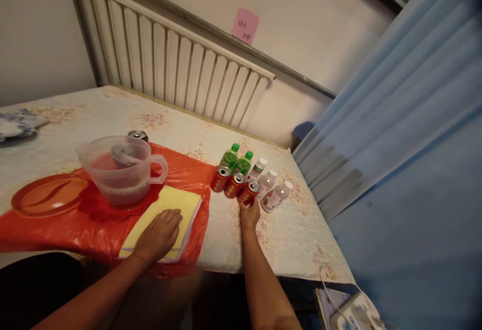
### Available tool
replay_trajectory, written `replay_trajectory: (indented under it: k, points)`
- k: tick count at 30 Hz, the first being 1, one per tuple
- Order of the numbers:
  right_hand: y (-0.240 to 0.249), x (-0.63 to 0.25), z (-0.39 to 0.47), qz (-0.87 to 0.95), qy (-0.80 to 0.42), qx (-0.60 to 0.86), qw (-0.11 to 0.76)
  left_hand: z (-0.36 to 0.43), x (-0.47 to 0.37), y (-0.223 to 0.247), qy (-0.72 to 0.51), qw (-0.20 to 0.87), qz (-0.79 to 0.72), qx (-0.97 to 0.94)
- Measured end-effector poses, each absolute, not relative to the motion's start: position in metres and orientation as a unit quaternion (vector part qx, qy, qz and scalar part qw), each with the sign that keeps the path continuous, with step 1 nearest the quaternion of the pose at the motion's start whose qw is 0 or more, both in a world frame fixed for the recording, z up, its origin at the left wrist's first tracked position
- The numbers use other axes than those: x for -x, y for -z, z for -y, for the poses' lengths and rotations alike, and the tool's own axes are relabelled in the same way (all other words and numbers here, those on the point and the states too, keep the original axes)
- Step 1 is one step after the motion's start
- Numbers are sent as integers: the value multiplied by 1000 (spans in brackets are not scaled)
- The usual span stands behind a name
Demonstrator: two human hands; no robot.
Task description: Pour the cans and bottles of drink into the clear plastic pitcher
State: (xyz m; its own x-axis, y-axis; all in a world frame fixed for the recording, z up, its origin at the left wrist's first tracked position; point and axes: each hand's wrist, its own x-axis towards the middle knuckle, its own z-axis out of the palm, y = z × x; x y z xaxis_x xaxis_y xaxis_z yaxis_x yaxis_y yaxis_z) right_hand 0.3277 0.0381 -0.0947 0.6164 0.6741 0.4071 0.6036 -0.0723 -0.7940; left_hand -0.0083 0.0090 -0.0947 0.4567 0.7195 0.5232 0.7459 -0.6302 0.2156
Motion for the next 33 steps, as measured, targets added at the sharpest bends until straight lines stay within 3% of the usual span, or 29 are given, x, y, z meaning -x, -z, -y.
replay_trajectory:
  k: [24,28,33]
  points:
    - [102,-327,-5,377,-102,747,538,4,7,80,261,-105,470,837]
    - [92,-304,18,377,-95,748,538,2,7,77,257,-147,472,830]
    - [55,-258,26,476,-200,684,515,-7,6,63,232,-197,478,823]
